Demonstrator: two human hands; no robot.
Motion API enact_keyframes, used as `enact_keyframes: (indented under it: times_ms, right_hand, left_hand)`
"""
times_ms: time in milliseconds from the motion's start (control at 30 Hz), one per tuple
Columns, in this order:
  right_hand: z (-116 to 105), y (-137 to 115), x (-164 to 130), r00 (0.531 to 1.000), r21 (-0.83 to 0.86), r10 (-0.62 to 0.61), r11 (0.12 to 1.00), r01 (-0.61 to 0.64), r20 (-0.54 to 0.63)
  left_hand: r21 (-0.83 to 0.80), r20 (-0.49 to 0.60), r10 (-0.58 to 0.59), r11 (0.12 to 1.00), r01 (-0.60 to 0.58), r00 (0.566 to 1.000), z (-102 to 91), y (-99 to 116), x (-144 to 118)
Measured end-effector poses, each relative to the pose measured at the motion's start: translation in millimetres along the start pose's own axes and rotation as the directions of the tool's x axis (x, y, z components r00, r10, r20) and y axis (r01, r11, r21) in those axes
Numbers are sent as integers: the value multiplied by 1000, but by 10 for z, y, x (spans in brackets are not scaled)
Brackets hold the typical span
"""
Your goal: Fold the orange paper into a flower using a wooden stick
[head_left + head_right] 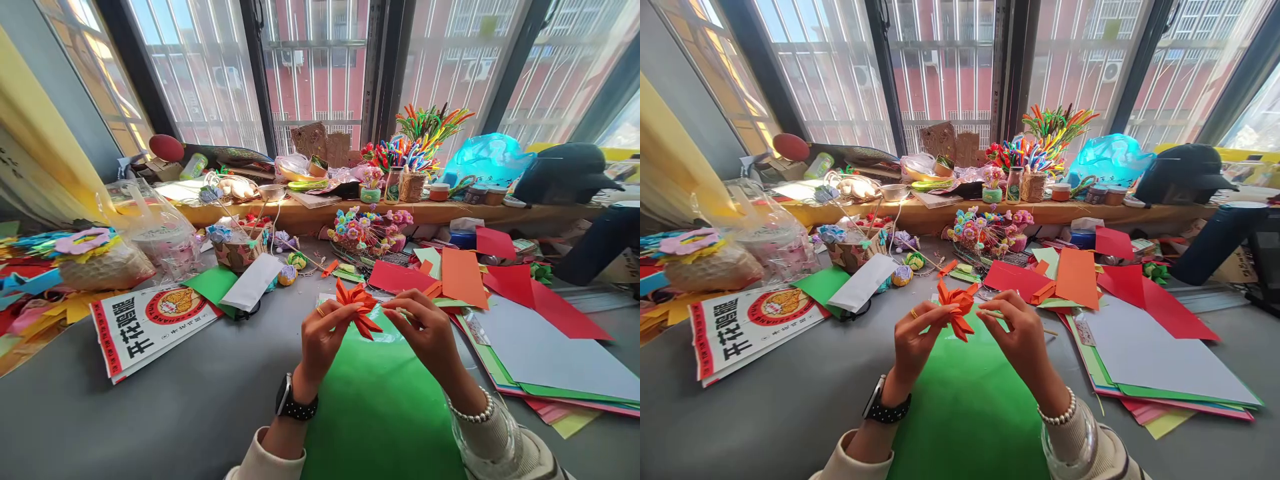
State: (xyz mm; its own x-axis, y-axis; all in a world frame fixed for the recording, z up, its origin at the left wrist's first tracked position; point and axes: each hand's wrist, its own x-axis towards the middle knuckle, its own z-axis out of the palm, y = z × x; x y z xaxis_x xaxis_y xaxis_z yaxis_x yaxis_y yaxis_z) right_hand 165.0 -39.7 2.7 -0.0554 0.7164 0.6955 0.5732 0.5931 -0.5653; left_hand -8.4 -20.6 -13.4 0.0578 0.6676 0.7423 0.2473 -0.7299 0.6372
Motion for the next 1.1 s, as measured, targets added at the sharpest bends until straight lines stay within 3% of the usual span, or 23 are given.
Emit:
enact_keyframes:
  times_ms: [133, 367, 467, 533, 633, 700, 833, 1100]
  right_hand:
    - [43, -46, -16, 999, 40, 6, 999, -7, 33]
    - [30, -30, 4, 996, 193, 60, 979, -71, 61]
    - [11, -25, 6, 999, 175, 33, 984, -35, 13]
    - [4, -26, 2, 999, 147, 23, 989, -20, -22]
    - [7, -33, -8, 999, 118, -4, 993, 10, -49]
    - [17, -39, -13, 998, 124, -30, 992, 36, -46]
    - [34, -42, -16, 997, 126, -69, 989, 73, -33]
    - [35, -29, -12, 991, 84, -133, 988, 133, -4]
  left_hand:
    - [120, 78, 146, 981, -154, 986, 20, -24, -56]
    - [157, 142, 186, 966, -208, 972, 34, -8, -98]
    - [37, 116, 93, 995, -98, 989, 74, 22, -70]
    - [-106, 107, -42, 993, 53, 993, 107, 38, -44]
    - [-351, 121, -254, 893, 281, 960, 155, 40, -15]
    - [-453, 126, -338, 817, 357, 933, 181, 29, -9]
    - [-499, 117, -380, 776, 386, 917, 202, 13, -11]
    - [-354, 56, -328, 877, 326, 943, 167, 19, -22]
